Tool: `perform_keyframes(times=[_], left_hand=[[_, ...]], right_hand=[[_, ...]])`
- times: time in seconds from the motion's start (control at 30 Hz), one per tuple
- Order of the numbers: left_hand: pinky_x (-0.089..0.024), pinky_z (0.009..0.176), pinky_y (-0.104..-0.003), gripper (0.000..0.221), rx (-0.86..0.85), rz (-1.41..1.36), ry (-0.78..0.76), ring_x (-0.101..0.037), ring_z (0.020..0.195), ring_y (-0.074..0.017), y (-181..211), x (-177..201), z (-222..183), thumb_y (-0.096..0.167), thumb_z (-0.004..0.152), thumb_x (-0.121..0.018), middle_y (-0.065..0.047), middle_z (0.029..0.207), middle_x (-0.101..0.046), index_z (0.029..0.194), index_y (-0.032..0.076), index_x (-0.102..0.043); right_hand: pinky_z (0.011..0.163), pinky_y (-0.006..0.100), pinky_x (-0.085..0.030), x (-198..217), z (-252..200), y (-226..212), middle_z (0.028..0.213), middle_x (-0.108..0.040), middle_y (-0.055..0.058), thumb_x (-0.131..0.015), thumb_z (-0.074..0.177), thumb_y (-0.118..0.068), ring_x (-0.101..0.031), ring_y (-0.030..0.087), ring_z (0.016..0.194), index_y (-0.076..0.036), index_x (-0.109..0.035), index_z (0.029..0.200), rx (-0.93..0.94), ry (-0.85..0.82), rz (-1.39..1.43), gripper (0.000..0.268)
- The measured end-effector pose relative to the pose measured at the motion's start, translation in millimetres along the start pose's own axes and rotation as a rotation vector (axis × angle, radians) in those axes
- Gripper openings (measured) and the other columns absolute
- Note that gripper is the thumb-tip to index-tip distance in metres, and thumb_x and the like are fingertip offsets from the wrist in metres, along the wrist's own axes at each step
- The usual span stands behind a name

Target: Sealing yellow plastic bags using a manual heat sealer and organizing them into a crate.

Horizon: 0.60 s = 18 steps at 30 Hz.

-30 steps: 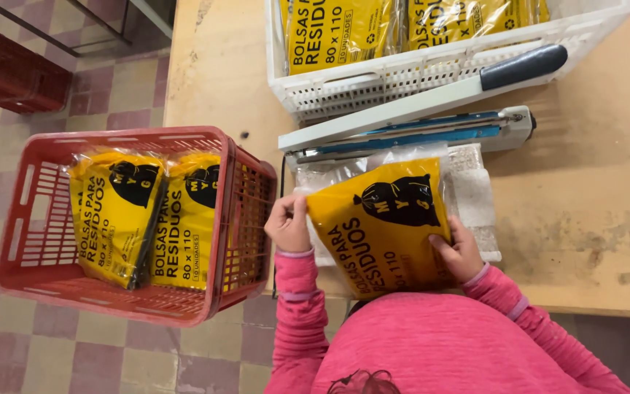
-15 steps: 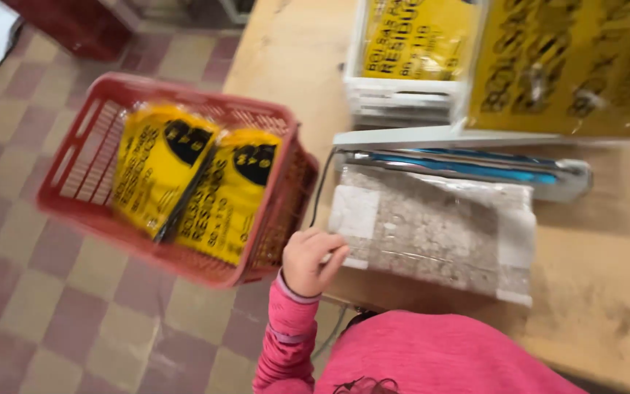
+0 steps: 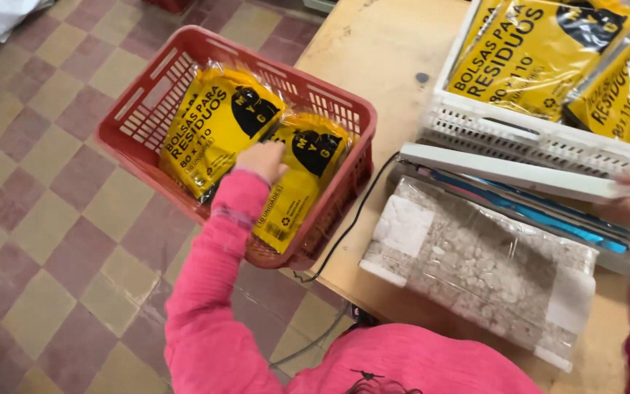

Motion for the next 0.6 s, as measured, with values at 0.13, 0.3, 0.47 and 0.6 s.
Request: perform_keyframes(times=[0.13,0.3,0.47,0.6], left_hand=[[-0.052,0.089,-0.059,0.04,0.181,0.087,0.146,-0.053,0.122,-0.0339,-117.2,-113.1,157.6,0.006,0.099,-0.047,-0.009,0.13,-0.053,0.137,0.017,-0.054],[-0.052,0.064,-0.077,0.052,0.35,0.439,0.513,-0.04,0.12,-0.0593,-157.1,-167.3,228.5,0.007,0.1,-0.036,-0.024,0.145,-0.039,0.151,0.017,-0.039],[-0.048,0.045,-0.049,0.03,0.313,0.598,0.836,-0.054,0.088,-0.0424,-143.8,-147.9,238.1,0.012,0.094,-0.045,-0.017,0.109,-0.055,0.12,0.006,-0.06],[-0.057,0.09,-0.053,0.042,0.167,-0.064,0.247,-0.067,0.11,-0.0398,-128.6,-84.2,199.9,0.018,0.081,-0.075,-0.016,0.119,-0.066,0.119,0.006,-0.061]], right_hand=[[0.084,0.038,-0.058,-61.1,-70.8,17.1,0.118,-0.064,0.023,-0.057,0.107,-0.001,-0.068,0.032,0.086,0.012,-0.063,0.122,-0.145,-0.092,0.046,0.021],[0.078,0.037,-0.057,-120.3,-151.3,89.1,0.097,-0.077,0.02,-0.064,0.099,-0.011,-0.069,0.027,0.081,0.005,-0.073,0.116,-0.478,-0.045,0.186,0.025],[0.055,0.031,-0.045,-156.3,-187.7,165.9,0.091,-0.073,0.028,-0.059,0.102,-0.005,-0.063,0.028,0.064,0.008,-0.068,0.122,-0.626,0.002,0.478,0.025],[0.045,0.033,-0.047,-159.3,-190.2,166.9,0.09,-0.072,0.023,-0.059,0.105,-0.012,-0.058,0.024,0.056,0.001,-0.069,0.12,-0.713,0.051,0.365,0.022]])
Point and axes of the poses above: each hand's wrist, its own z-axis towards the middle knuckle, its own x-axis out of the back of the hand, y = z × x, the point moved 5 cm from there along z, towards the middle knuckle
